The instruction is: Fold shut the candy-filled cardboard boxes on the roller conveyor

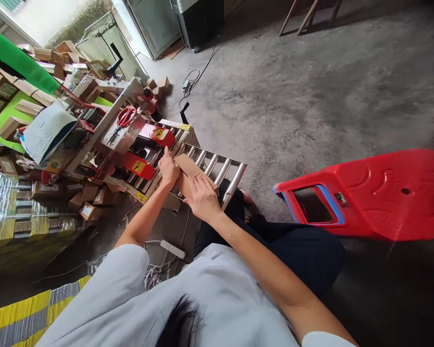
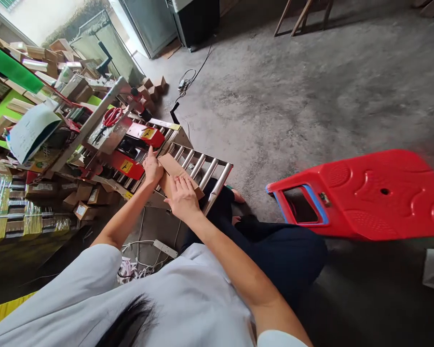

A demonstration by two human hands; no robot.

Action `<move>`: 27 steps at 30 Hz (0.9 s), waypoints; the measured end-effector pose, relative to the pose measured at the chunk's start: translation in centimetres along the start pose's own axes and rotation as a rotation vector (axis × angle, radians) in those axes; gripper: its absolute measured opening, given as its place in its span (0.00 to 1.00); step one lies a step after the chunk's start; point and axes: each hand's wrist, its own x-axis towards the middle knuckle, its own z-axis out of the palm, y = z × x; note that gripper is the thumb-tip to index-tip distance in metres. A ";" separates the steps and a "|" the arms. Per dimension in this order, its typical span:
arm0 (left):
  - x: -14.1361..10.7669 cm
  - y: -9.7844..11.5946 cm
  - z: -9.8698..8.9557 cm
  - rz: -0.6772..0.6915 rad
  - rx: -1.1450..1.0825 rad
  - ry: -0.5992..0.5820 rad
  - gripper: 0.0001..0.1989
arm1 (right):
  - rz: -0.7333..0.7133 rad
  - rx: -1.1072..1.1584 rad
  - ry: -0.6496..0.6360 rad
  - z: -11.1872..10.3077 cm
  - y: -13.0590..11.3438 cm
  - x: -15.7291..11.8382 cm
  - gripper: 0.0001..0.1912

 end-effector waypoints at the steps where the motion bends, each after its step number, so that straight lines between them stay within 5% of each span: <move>1: 0.1 -0.2 0.0 0.006 -0.053 0.026 0.31 | -0.008 -0.012 -0.020 0.6 0.0 -0.3 0.41; 5: -2.1 -0.1 -0.4 0.123 -0.205 0.143 0.28 | 0.013 0.049 0.006 1.4 0.4 -0.4 0.42; 10: -8.4 0.7 -1.8 0.559 -0.088 -0.316 0.39 | -0.052 0.462 0.072 -0.4 2.9 -0.6 0.46; 14: -10.7 1.7 -2.5 0.645 0.010 -0.417 0.61 | 0.128 0.779 0.422 -2.0 5.9 -2.2 0.39; 17: -10.8 2.9 -2.0 0.607 0.092 -0.417 0.61 | 0.325 0.757 0.599 -2.6 7.7 -3.3 0.34; 22: -8.2 2.6 -0.5 0.560 0.121 -0.406 0.47 | 0.422 0.773 0.505 -1.7 10.4 -5.3 0.33; 27: 1.3 -1.6 -1.4 0.341 0.232 -0.327 0.38 | 0.584 0.770 0.523 -0.6 13.6 -8.8 0.34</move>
